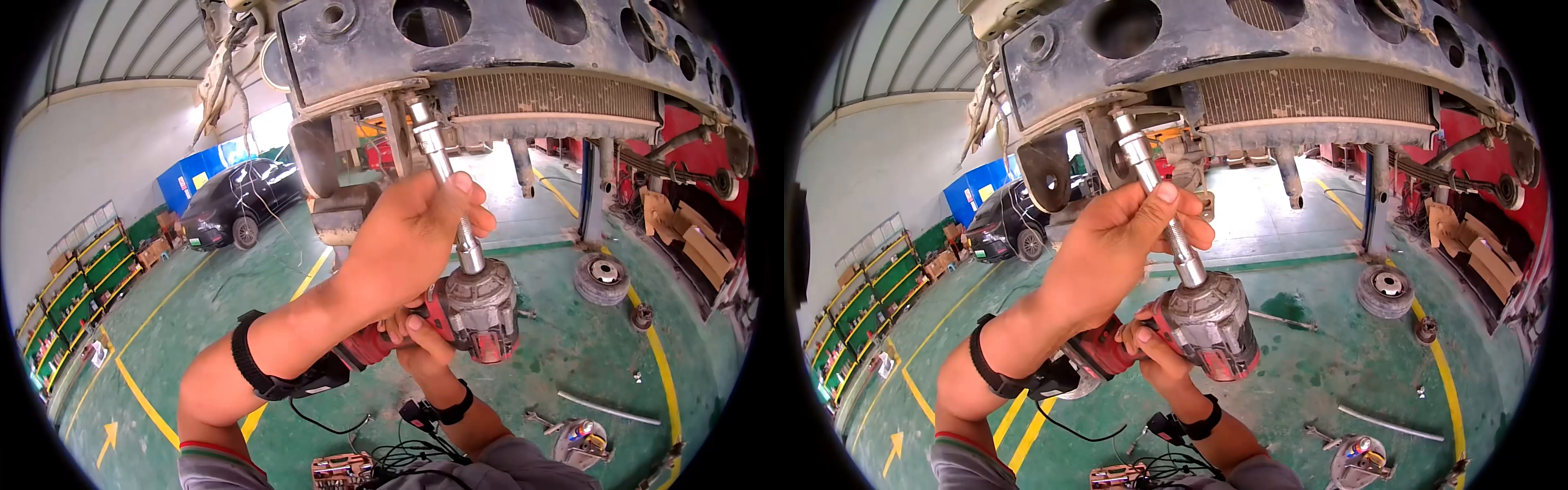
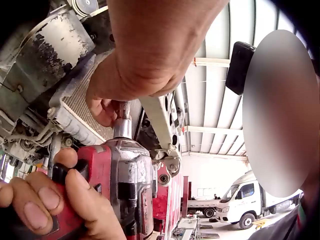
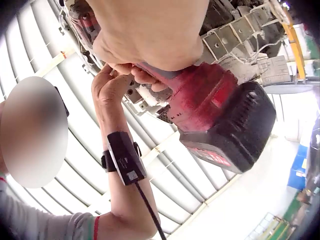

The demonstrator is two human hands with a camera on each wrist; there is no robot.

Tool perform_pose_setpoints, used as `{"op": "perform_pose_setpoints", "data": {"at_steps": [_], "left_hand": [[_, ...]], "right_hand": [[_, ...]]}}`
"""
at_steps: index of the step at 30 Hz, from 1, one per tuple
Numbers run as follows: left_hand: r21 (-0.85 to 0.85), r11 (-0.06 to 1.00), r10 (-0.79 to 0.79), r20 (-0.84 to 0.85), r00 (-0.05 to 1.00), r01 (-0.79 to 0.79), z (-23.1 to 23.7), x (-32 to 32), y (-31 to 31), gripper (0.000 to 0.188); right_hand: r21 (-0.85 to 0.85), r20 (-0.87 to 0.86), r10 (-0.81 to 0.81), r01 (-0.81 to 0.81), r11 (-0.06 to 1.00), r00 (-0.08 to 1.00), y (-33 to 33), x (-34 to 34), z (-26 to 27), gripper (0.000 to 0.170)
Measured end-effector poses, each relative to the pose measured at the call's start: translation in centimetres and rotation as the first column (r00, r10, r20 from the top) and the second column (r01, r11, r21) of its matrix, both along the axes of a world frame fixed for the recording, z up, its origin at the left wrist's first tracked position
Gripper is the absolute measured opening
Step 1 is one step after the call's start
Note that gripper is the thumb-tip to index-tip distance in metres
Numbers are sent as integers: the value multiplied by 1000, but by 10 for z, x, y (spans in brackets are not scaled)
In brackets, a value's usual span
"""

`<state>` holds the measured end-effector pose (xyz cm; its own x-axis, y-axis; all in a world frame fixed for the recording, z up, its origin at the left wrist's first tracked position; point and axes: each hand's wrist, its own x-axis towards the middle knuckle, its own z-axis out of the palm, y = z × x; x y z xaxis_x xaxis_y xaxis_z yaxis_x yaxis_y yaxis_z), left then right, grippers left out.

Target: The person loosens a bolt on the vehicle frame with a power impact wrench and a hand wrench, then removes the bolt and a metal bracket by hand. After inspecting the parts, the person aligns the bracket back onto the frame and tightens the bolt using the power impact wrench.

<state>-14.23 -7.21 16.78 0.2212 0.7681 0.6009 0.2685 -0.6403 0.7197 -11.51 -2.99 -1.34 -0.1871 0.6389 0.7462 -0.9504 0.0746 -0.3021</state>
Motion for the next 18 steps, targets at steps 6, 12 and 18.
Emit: {"op": "perform_pose_setpoints", "data": {"at_steps": [6, 12, 18], "left_hand": [[-32, 998, 53, -9, 999, -54, 0, 2, 0, 42], [-76, 994, 87, 68, 994, -82, -7, 3, -1, 49], [-143, 944, 264, -205, 942, -296, -11, -3, -31, 44]], "right_hand": [[56, -57, 90, -87, 995, 994, 13, -4, -6, 22], [238, 197, -676, 634, 735, 710, 17, 8, 4, 17], [620, 42, -991, 781, -74, -127, 12, 42, 31, 9]]}}
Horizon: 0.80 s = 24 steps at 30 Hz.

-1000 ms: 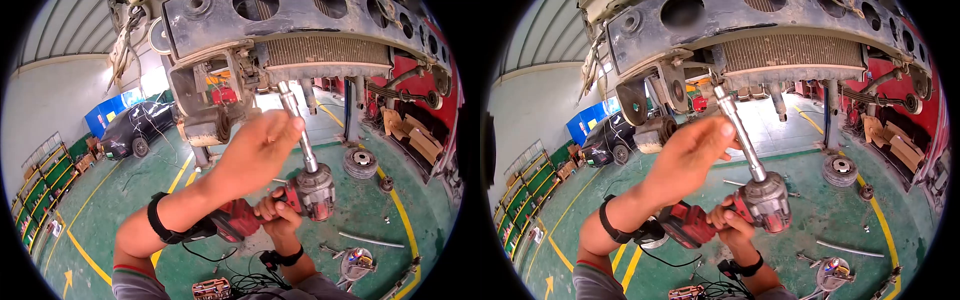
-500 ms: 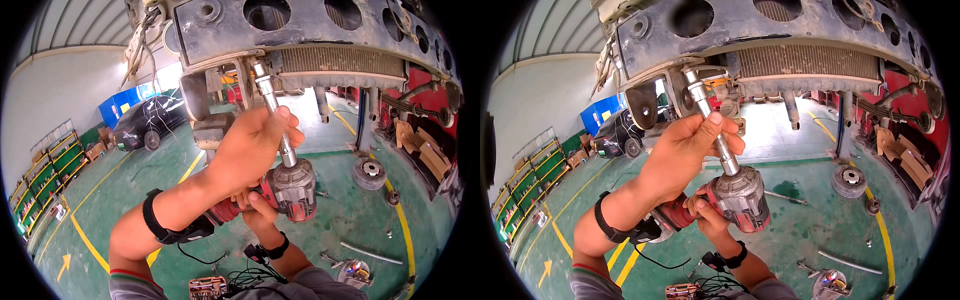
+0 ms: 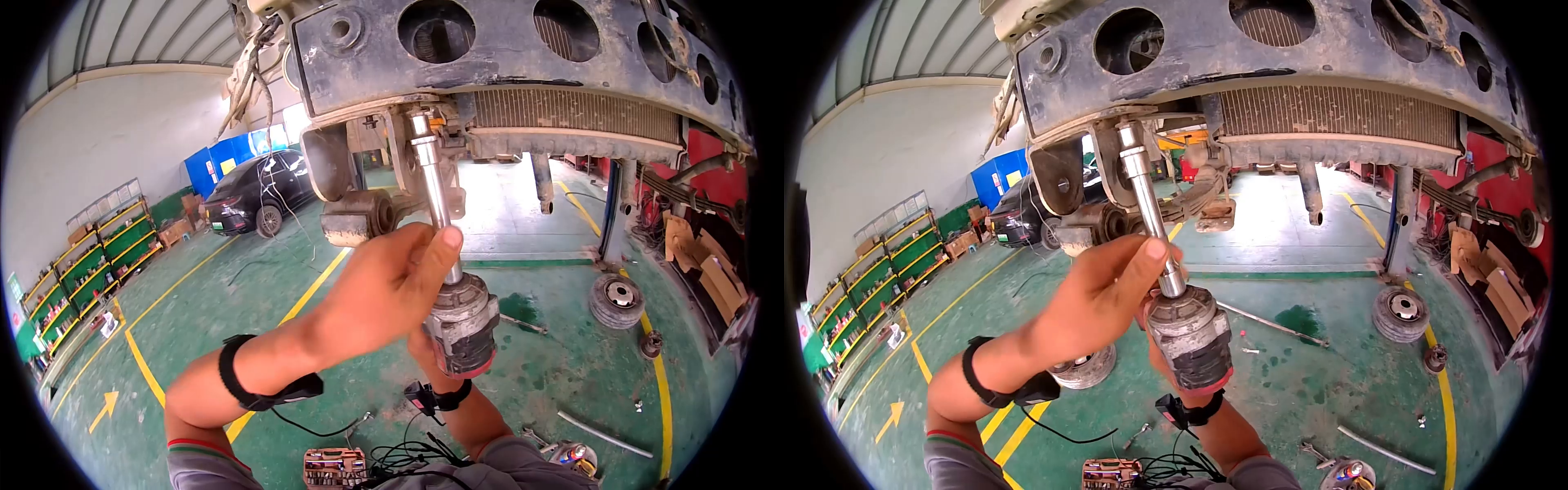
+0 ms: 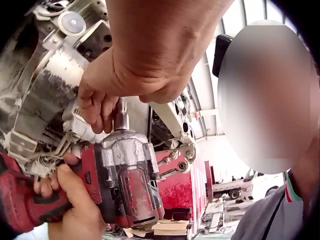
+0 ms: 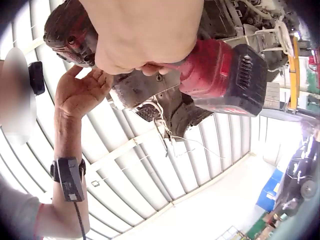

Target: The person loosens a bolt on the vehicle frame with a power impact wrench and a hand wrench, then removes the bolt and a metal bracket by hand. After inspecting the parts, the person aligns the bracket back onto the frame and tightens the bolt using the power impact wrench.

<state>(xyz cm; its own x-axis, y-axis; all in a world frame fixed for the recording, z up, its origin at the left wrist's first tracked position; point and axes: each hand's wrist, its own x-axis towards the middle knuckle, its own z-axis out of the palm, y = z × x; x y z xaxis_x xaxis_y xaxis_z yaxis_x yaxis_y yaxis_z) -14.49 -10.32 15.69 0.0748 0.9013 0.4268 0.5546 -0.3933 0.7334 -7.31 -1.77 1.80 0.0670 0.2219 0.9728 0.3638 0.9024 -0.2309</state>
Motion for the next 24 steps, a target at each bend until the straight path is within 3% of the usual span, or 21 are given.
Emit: {"op": "perform_pose_setpoints", "data": {"at_steps": [2, 3, 5, 6, 7, 8, 9, 10, 11, 12, 13, 14, 15, 16, 17, 18, 20, 21, 22, 24], "left_hand": [[224, 972, 103, -168, 980, -64, 4, -2, -18, 33], [330, 939, 181, -226, 957, -100, 9, -4, -25, 19], [416, 906, 221, -298, 928, -82, 26, -10, -43, 16], [499, 865, 264, -367, 892, -51, 36, -13, -49, 13], [646, 763, 300, -369, 880, 10, 44, -17, -49, 11], [769, 634, 337, -364, 868, 76, 54, -21, -47, 11], [855, 485, 492, -440, 751, 183, 72, -19, -51, 15], [889, 335, 646, -459, 610, 314, 92, -16, -55, 21], [889, 337, 647, -458, 609, 310, 106, -11, -50, 21], [852, 272, 631, -508, 586, 447, 117, -3, -41, 22], [794, 199, 619, -556, 555, 574, 126, 7, -36, 24], [794, 200, 618, -556, 555, 574, 139, 22, -42, 24], [720, 580, 611, -694, 381, 382, 157, 43, -58, 28], [540, 837, 510, -828, 234, 85, 173, 64, -74, 33], [289, 922, 333, -932, 144, -260, 179, 79, -78, 39], [283, 923, 327, -934, 143, -261, 171, 91, -70, 39], [521, 695, 611, -791, 25, -495, 149, 108, -62, 33], [517, 697, 608, -794, 26, -498, 144, 111, -63, 33], [562, 676, 639, -769, -1, -475, 141, 113, -65, 32], [603, 650, 668, -743, -30, -463, 137, 104, -69, 31]], "right_hand": [[-123, 99, -70, 82, 989, 993, 12, -6, -11, 9], [-126, 100, -68, 81, 989, 993, 18, -6, -16, 9], [-65, 235, 28, -13, 998, 972, 27, -5, -27, 42], [-66, 235, 31, -16, 998, 972, 32, -9, -33, 42], [-314, 13, 392, -369, 875, 920, 36, -11, -39, 38], [-442, -277, 634, -681, 583, 722, 38, -13, -42, 35], [-161, 287, 33, 15, 987, 957, 39, -13, -32, 30], [-160, 289, 36, 11, 987, 957, 38, -15, -30, 30], [-237, 36, 299, -283, 930, 954, 36, -19, -29, 28], [-235, -231, 513, -559, 795, 827, 34, -22, -29, 26], [-195, -265, 583, -635, 748, 768, 40, -28, -35, 24], [-196, -265, 583, -635, 748, 768, 38, -30, -36, 24], [-216, -366, 676, -765, 607, 640, 33, -34, -37, 23], [-214, -466, 736, -870, 443, 490, 28, -37, -37, 22], [-198, -482, 747, -887, 416, 458, 21, -37, -33, 21], [-200, -487, 744, -888, 414, 457, 22, -37, -33, 21], [-210, -337, 700, -775, 596, 629, 21, -40, -35, 21], [-270, -223, 610, -650, 711, 760, 25, -40, -39, 21], [-273, -223, 613, -652, 707, 758, 25, -40, -39, 21], [-166, -160, 501, -524, 836, 850, 27, -41, -39, 20]]}}
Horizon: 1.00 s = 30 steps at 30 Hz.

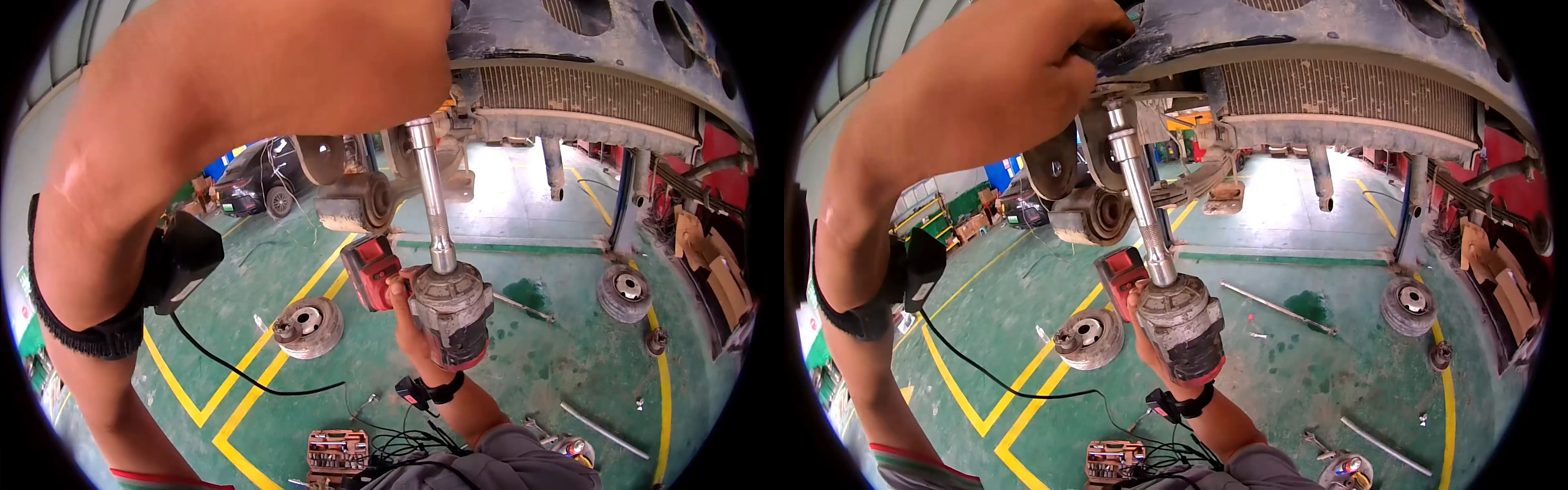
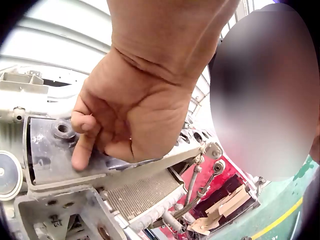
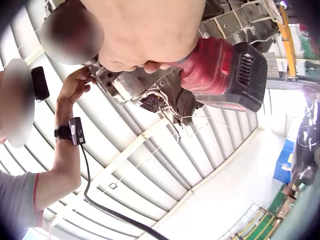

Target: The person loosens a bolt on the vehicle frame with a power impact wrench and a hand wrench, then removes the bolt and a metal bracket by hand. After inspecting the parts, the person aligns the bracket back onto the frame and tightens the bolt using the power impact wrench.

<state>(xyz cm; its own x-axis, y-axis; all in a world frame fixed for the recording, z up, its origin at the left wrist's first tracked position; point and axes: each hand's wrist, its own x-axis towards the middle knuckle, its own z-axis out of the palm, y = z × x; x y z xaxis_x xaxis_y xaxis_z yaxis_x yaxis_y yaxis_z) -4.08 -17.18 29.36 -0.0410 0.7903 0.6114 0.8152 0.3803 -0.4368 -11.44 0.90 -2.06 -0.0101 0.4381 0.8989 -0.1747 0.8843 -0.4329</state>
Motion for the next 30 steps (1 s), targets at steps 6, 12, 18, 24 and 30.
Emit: {"op": "perform_pose_setpoints", "data": {"at_steps": [6, 12, 18, 24, 30], "left_hand": [[-175, 925, -270, 321, 908, 337, 28, -18, 9, 27], [-118, 989, -55, 253, 966, 87, 30, 13, 24, 24], [-73, 997, -26, 146, 989, 37, 19, 13, 28, 23], [-13, 995, 98, 87, 991, -97, 11, 18, 34, 23], [43, 981, 183, 93, 979, -188, 8, 23, 37, 23]], "right_hand": [[-351, -422, 515, -658, 666, 746, 2, -10, -12, 15], [-108, -546, 699, -866, 488, 462, 5, -14, -26, 19], [-91, -577, 690, -874, 478, 437, -7, -7, -22, 21], [44, -418, 785, -853, 520, 457, -5, -5, -19, 22], [21, -371, 743, -795, 606, 557, -13, -6, -15, 23]]}}
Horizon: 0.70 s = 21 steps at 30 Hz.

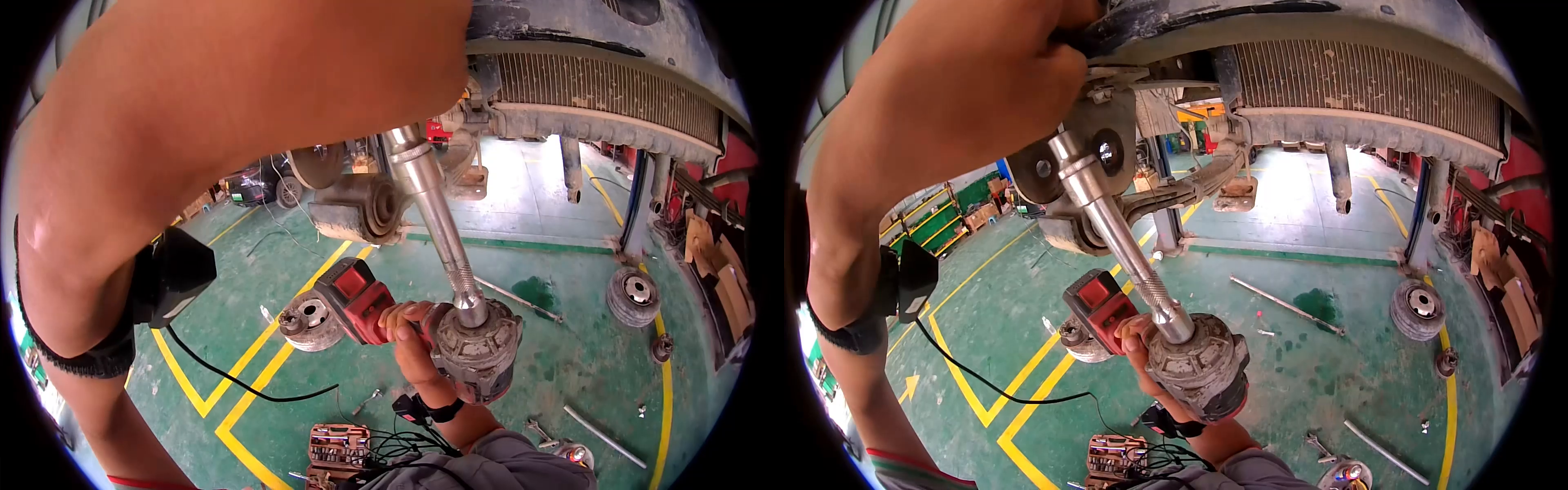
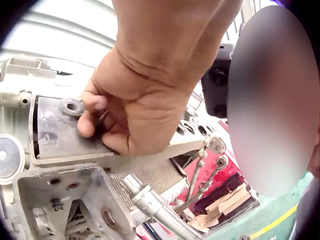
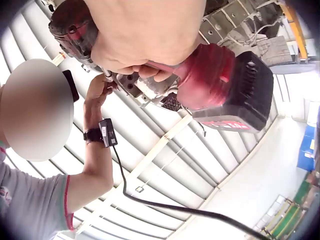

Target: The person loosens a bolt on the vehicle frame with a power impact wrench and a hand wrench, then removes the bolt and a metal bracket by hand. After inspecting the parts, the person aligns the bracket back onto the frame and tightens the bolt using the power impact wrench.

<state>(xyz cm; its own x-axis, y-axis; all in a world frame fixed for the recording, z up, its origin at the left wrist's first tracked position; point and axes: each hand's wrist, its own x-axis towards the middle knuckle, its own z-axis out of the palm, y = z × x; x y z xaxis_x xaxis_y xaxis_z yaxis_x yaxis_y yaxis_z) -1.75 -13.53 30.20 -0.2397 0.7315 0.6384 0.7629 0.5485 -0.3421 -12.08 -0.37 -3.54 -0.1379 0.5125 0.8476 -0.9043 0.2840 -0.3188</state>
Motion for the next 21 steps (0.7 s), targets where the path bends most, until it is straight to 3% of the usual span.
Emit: {"op": "perform_pose_setpoints", "data": {"at_steps": [6, 14, 19, 21], "left_hand": [[24, 999, -36, -109, 993, 39, -6, -5, 5, 21], [103, 963, -156, -537, 829, 248, -19, -52, 17, 18], [101, 941, -203, -593, 779, 322, -20, -62, 24, 17], [76, 885, -330, -593, 734, 459, -18, -65, 25, 10]], "right_hand": [[-29, -65, 141, -143, 989, 988, 1, -3, 7, 22], [-5, -54, 163, -164, 987, 985, 7, -10, 10, 23], [-28, -91, 191, -194, 981, 977, 7, -14, 7, 23], [-25, -82, 188, -191, 981, 979, 5, -15, 10, 23]]}}
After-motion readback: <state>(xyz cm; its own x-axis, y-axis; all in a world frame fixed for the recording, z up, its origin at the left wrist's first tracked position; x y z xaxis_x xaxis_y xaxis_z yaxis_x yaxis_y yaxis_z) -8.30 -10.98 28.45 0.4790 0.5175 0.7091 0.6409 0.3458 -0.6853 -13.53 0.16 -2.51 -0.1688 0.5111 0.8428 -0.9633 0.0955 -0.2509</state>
